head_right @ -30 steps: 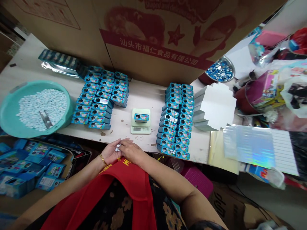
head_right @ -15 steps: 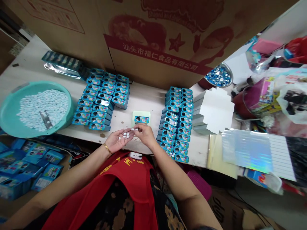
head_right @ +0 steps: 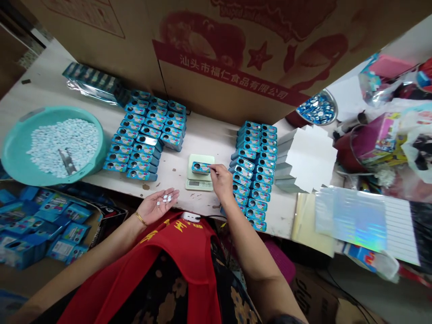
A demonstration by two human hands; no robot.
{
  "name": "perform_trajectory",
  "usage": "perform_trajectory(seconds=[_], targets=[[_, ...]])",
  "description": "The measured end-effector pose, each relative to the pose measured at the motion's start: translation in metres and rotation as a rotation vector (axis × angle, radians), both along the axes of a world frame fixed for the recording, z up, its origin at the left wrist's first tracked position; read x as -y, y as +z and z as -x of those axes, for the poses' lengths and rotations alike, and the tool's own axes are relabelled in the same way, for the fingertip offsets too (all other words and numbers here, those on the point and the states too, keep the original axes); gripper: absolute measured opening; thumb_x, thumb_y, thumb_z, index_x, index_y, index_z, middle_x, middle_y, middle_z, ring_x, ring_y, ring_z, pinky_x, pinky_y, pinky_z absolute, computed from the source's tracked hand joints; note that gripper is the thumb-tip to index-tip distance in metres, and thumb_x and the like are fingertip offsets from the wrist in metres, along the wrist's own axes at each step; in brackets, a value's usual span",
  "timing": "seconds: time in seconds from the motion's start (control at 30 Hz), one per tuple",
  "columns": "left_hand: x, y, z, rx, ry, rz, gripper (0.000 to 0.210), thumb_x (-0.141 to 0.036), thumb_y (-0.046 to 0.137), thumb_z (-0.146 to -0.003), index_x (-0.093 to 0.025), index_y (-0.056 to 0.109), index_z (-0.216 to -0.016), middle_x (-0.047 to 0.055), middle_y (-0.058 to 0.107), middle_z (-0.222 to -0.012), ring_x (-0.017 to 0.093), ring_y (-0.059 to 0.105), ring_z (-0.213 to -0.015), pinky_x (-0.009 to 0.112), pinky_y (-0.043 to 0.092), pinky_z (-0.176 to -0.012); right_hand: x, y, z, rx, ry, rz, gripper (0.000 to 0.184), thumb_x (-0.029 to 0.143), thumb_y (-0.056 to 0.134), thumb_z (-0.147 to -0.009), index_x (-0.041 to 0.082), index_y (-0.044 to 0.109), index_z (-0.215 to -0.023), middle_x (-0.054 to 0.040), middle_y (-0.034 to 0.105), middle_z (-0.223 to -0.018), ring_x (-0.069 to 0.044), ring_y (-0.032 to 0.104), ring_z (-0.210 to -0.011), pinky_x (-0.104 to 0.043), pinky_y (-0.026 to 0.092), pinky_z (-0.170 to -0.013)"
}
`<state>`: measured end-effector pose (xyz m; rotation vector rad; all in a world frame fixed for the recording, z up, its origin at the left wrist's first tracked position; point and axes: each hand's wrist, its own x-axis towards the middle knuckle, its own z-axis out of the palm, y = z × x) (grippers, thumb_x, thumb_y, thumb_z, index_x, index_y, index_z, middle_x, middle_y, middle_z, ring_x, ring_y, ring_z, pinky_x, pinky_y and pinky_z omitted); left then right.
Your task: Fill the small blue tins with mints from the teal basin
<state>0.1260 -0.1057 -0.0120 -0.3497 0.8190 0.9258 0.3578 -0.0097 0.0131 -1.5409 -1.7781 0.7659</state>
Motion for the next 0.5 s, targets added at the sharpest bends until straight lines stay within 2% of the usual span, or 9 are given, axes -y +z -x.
perform_trajectory(seconds=[0.13, 0.27, 0.37, 0.5], targets=[[0.018, -0.007, 0.015, -0.098, 0.029, 0.094, 0.030, -0.004, 0.044, -0.075, -0.007, 0.054, -0.104, 0.016, 0.061, -0.101, 0.023, 0.055, -0.101, 0.032, 0.049, -0.082, 0.018, -0.010, -0.030, -0.069, -0.185, 0.086, 0.023, 0.031, 0.048, -0.076, 0.018, 0.063, -0.088, -0.0035, 0.063, -0.080, -0.014, 0.058, -0.071, -0.029, 0.047, -0.067], [0.026, -0.010, 0.020, -0.162, 0.024, 0.099, 0.043, 0.004, 0.042, -0.072, -0.009, 0.048, -0.113, 0.017, 0.059, -0.107, 0.023, 0.054, -0.102, 0.031, 0.050, -0.083, 0.024, -0.014, -0.048, -0.102, -0.302, 0.109, 0.027, 0.035, 0.050, -0.074, 0.017, 0.063, -0.090, -0.0034, 0.064, -0.077, -0.015, 0.058, -0.069, -0.030, 0.047, -0.067], [0.026, -0.010, 0.019, -0.187, 0.003, 0.062, 0.050, 0.008, 0.041, -0.069, -0.009, 0.046, -0.116, 0.017, 0.057, -0.109, 0.022, 0.053, -0.103, 0.029, 0.048, -0.085, 0.021, -0.012, -0.049, -0.111, -0.317, 0.102, 0.029, 0.036, 0.050, -0.074, 0.017, 0.063, -0.090, -0.0037, 0.064, -0.078, -0.015, 0.058, -0.070, -0.030, 0.047, -0.067], [0.022, -0.008, 0.014, -0.210, -0.034, 0.016, 0.049, 0.008, 0.045, -0.068, -0.010, 0.049, -0.113, 0.017, 0.058, -0.109, 0.022, 0.052, -0.105, 0.029, 0.046, -0.087, 0.022, -0.002, -0.033, -0.072, -0.250, 0.038, 0.023, 0.032, 0.048, -0.077, 0.018, 0.063, -0.087, -0.0035, 0.063, -0.080, -0.014, 0.056, -0.071, -0.029, 0.046, -0.067]])
